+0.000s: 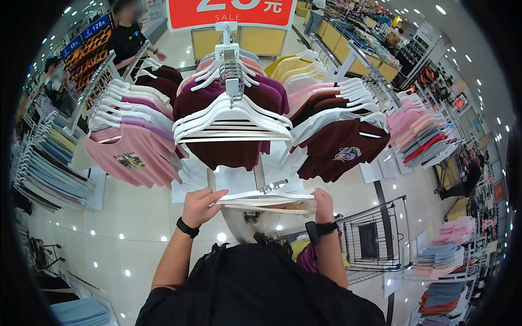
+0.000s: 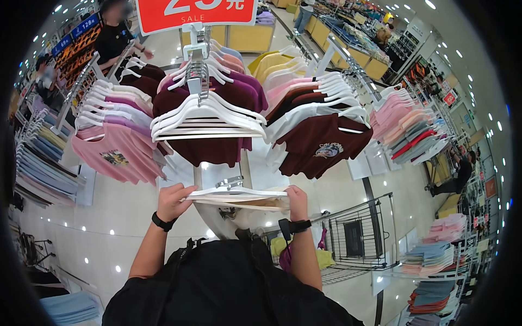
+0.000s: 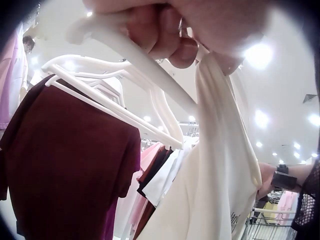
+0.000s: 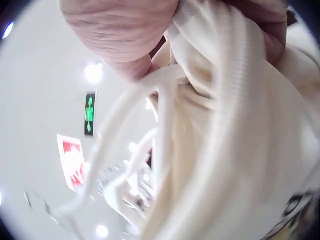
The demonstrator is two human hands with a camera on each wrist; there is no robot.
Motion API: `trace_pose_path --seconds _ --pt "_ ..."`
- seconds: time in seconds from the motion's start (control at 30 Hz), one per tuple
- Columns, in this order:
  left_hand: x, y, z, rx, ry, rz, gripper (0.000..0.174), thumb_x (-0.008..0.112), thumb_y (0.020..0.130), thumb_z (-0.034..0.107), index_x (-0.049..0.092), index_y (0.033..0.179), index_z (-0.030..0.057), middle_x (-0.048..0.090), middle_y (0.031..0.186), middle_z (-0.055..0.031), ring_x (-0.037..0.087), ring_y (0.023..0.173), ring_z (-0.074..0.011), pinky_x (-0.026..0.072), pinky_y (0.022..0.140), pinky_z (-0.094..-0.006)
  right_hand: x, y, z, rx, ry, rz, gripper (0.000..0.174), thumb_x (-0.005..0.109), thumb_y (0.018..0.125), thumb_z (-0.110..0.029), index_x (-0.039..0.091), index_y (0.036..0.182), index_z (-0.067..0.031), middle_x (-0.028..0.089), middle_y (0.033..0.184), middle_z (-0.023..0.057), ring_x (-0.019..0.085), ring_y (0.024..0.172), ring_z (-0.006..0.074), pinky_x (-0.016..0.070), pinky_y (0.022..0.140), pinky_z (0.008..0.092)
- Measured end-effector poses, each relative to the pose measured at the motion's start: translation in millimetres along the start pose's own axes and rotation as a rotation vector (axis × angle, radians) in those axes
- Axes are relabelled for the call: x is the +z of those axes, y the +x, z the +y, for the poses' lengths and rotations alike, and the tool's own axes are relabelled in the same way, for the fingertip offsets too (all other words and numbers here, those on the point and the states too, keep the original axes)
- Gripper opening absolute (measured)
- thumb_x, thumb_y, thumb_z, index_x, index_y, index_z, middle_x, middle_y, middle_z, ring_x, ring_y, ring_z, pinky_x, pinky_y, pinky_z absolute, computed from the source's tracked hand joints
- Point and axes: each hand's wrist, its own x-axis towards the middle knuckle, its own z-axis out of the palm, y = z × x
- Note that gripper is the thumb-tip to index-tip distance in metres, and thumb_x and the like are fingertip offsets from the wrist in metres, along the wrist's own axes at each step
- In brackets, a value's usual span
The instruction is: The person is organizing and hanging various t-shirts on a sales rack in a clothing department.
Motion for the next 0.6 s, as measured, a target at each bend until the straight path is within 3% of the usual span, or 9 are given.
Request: trace_pose_path --seconds 0.07,0.17,0.2,0.27,0.3,0.33,0.4,0.5,0.6 --pt "5.2 -2.9 1.8 -0.033 0.054 -0.03 0.046 0.077 0.066 0.006 0.077 0.111 0.0165 0.052 0.066 -0.0014 0.053 0.051 -0.0191 0.0443 0.048 -0.0345 19.2 -9.4 -16.9 -0.008 -0.82 0.166 0.018 0.062 0.089 -0.014 0.069 0.08 -0.0004 0.071 0.096 0.0105 0.067 0.091 0.0216 0.0492 0.075 0.0368" --pt "11.0 -0.6 11.6 0.014 0.1 -0.141 0.04 0.076 0.068 0.007 0.078 0.107 0.0169 0.054 0.068 -0.0009 0.055 0.054 -0.0186 0.0467 0.05 -0.0335 48.7 -30.3 -18.7 -0.153 -1.164 0.146 0.017 0.065 0.086 -0.013 0.07 0.078 0.001 0.066 0.082 0.0113 0.063 0.076 0.0245 0.0477 0.069 0.037" --pt "13.7 -0.9 12.9 0.016 0.101 -0.138 0.04 0.076 0.068 0.007 0.078 0.107 0.0169 0.054 0.068 -0.0009 0.055 0.054 -0.0186 0.0467 0.05 -0.0335 52.9 -32.8 -11.6 -0.156 -1.164 0.146 0.017 0.065 0.086 -0.013 0.07 0.078 0.001 0.066 0.082 0.0113 0.063 0.076 0.0245 0.0477 0.069 0.037" --pt "21.2 -2.4 11.9 -0.003 0.058 -0.147 0.037 0.075 0.069 0.007 0.077 0.105 0.0149 0.057 0.069 -0.0007 0.057 0.055 -0.0186 0.0486 0.052 -0.0323 56.9 -33.2 7.8 -0.669 -1.077 0.085 0.014 0.066 0.086 -0.013 0.072 0.085 -0.0002 0.063 0.072 0.0146 0.06 0.066 0.0309 0.0468 0.066 0.0388" --pt "23.6 -3.9 10.3 -0.002 0.057 -0.145 0.037 0.075 0.069 0.007 0.077 0.105 0.0149 0.057 0.069 -0.0007 0.057 0.055 -0.0186 0.0486 0.052 -0.0323 61.1 -30.2 15.8 -0.639 -0.817 -0.029 0.02 0.065 0.093 -0.016 0.068 0.084 0.0015 0.057 0.064 0.0093 0.054 0.059 0.0222 0.0438 0.062 0.0369" --pt "25.3 -6.0 8.2 -0.082 0.006 -0.129 0.037 0.074 0.069 0.006 0.076 0.105 0.0138 0.059 0.073 -0.0022 0.059 0.06 -0.0204 0.0499 0.054 -0.0333 58.5 -31.0 19.0 -0.64 -0.818 -0.029 0.02 0.065 0.093 -0.016 0.068 0.084 0.0015 0.057 0.064 0.0093 0.054 0.059 0.0222 0.0438 0.062 0.0369" --pt "27.6 -8.3 3.3 -0.161 -0.046 -0.116 0.037 0.074 0.069 0.006 0.075 0.105 0.0127 0.061 0.077 -0.0036 0.061 0.064 -0.0222 0.0512 0.057 -0.0342 54.4 -34.4 25.1 -0.216 -0.671 -0.076 0.029 0.061 0.101 -0.02 0.064 0.082 0.0018 0.048 0.064 0.0014 0.044 0.062 0.0108 0.039 0.06 0.0317" --pt "27.6 -7.6 -1.4 -0.289 0.054 0.127 0.037 0.075 0.069 0.005 0.069 0.106 0.0043 0.062 0.101 -0.0135 0.062 0.095 -0.0326 0.0529 0.08 -0.0382 45.2 -32.1 29.0 -0.248 -0.619 -0.036 0.039 0.057 0.106 -0.026 0.059 0.08 0.002 0.041 0.067 -0.0044 0.036 0.068 0.006 0.0343 0.059 0.0278" --pt "17.4 -5.0 -9.0 -0.399 0.095 0.365 0.031 0.076 0.07 0.004 0.066 0.1 0.0017 0.061 0.104 -0.0146 0.061 0.097 -0.0331 0.0515 0.083 -0.0363 35.8 -30.7 15.7 -0.24 -0.559 0.114 0.04 0.057 0.106 -0.027 0.058 0.08 0.0023 0.042 0.068 -0.0064 0.037 0.067 0.006 0.0338 0.058 0.0277"
